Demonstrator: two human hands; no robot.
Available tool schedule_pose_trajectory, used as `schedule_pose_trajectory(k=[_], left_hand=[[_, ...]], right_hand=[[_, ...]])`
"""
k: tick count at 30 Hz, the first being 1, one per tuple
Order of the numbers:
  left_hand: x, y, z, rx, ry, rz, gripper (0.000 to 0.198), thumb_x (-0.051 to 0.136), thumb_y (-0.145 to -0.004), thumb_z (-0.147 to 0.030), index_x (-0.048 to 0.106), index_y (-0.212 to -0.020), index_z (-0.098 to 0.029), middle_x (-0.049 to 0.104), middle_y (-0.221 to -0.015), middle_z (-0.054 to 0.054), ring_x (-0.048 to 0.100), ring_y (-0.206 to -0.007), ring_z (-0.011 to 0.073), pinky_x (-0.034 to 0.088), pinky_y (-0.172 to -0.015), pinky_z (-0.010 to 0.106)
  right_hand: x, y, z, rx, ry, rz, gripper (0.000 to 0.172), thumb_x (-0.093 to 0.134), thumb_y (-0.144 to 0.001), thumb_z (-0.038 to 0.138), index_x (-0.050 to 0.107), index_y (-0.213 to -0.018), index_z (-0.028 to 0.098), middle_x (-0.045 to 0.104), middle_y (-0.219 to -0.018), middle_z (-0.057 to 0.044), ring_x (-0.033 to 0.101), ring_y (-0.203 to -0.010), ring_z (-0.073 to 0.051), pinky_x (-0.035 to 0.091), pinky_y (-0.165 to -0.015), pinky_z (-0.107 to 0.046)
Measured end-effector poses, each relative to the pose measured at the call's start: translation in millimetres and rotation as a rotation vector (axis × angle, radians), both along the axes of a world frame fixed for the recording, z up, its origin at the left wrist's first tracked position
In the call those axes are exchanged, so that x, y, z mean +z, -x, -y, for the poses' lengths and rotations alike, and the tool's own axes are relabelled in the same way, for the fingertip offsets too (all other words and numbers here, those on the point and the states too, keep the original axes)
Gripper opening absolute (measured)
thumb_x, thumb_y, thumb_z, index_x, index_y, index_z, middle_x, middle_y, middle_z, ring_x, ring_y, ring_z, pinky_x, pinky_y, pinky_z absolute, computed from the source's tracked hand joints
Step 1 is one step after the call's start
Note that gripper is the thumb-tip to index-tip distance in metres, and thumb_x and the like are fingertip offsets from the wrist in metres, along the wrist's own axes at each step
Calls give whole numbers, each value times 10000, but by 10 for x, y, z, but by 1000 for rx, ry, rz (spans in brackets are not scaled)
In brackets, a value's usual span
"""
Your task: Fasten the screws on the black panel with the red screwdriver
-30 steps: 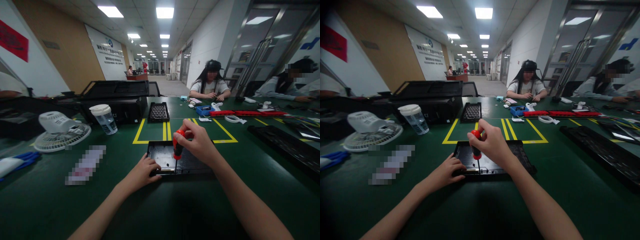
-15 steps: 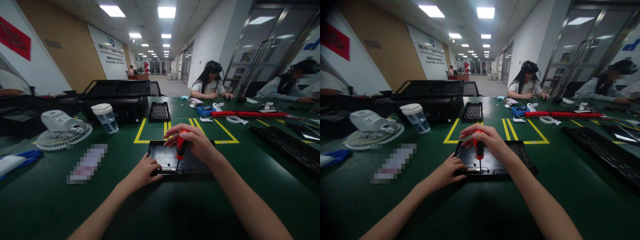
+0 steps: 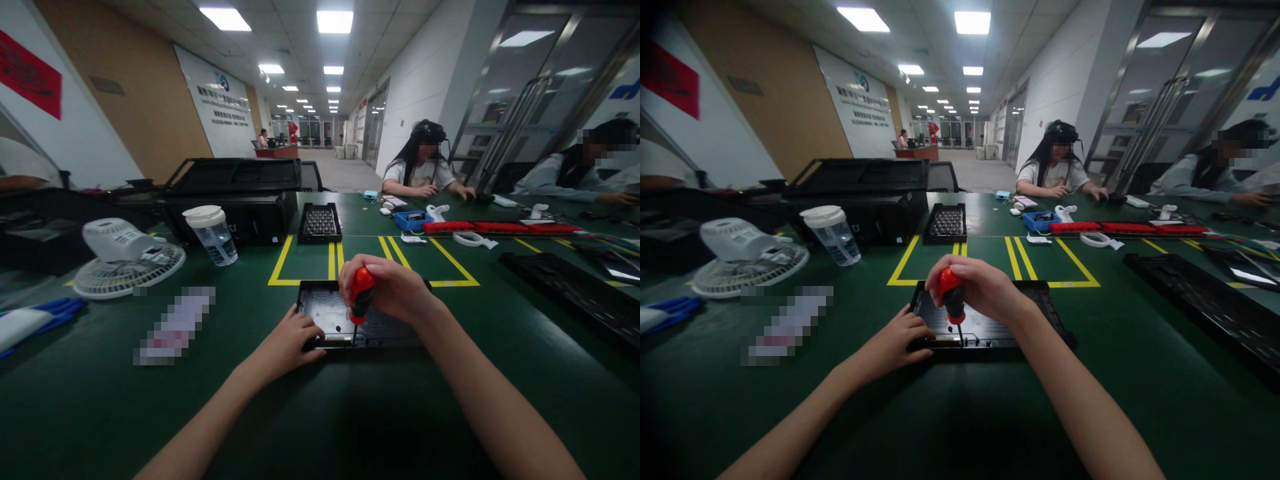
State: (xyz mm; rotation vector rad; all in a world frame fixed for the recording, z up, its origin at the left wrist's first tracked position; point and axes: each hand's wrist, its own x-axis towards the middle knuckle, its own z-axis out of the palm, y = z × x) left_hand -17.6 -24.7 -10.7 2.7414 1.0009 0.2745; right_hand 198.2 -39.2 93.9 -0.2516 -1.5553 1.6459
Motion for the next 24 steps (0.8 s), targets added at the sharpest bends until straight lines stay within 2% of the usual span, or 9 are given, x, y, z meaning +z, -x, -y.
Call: schedule_pose_trajectory(k=[8, 24], left_hand=[[19, -12, 17, -13, -22, -9, 227, 552, -792, -377, 615, -969, -250, 609, -927, 22, 539, -950, 202, 202, -1033, 526], [29, -20, 22, -2, -2, 5, 228, 555, -787, -385, 625, -954, -246, 617, -920, 22, 543, -936, 203, 183, -1042, 519]], right_hand=[[20, -41, 31, 44, -7, 53, 223, 495, -846, 287, 562, -934, 94, 536, -859, -77, 553, -787, -155, 443, -689, -285], [44, -114, 18, -33, -64, 121, 199, 488, -861, 273, 550, -974, 122, 564, -916, -68, 579, -804, -148, 477, -748, -326]])
